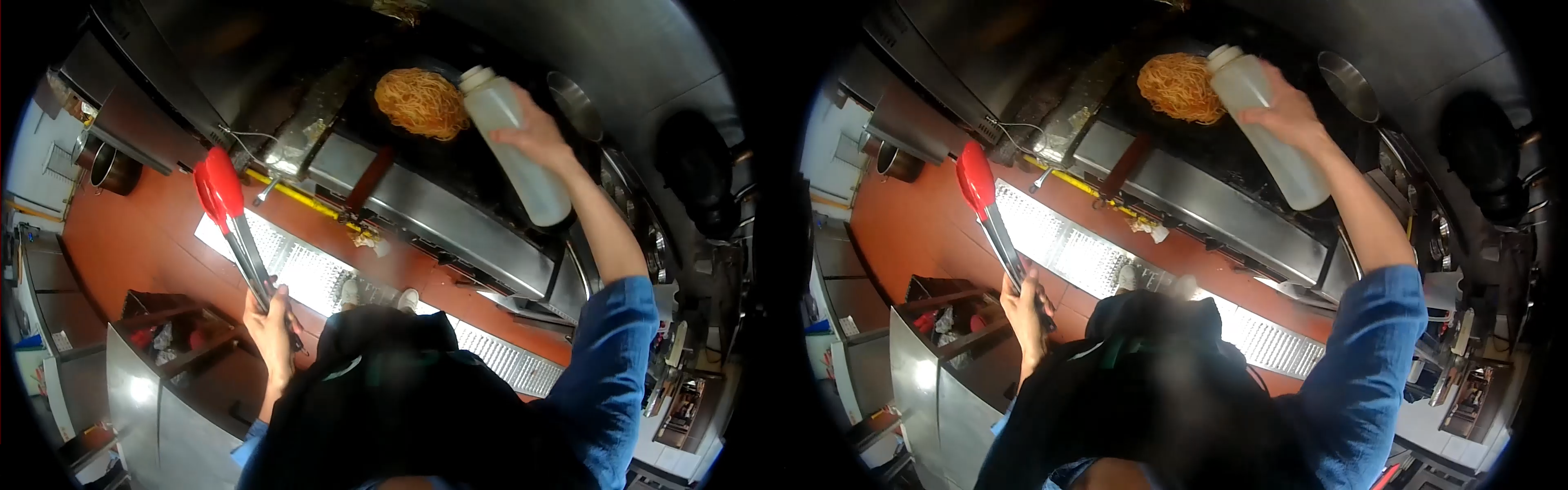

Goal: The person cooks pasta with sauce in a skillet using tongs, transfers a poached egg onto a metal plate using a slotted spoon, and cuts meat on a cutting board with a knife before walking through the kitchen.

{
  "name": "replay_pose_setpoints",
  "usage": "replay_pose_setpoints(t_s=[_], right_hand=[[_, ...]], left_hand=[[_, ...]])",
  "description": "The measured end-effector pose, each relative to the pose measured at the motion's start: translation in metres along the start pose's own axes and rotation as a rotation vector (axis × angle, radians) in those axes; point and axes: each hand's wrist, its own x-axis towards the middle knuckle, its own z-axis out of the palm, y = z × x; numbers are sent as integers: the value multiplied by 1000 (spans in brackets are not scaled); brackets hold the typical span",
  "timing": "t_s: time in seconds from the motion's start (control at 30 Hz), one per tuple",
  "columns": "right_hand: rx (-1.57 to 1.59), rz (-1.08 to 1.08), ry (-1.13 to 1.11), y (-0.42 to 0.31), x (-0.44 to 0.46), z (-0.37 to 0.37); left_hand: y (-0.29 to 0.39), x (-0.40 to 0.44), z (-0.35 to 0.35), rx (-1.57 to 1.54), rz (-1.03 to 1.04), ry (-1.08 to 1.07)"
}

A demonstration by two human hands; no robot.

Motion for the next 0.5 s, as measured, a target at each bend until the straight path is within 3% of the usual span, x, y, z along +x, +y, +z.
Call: replay_pose_setpoints(t_s=[0.23, 0.33, 0.5], right_hand=[[-622, 137, -445, -31, 77, 67], [-748, -28, -499, -41, 101, 85], [-928, -29, -430, -48, 150, 115]], left_hand=[[-13, 19, -48, 209, -180, -133], [-21, 23, -51, 201, -189, -168], [-15, 28, -45, 110, -254, -105]])
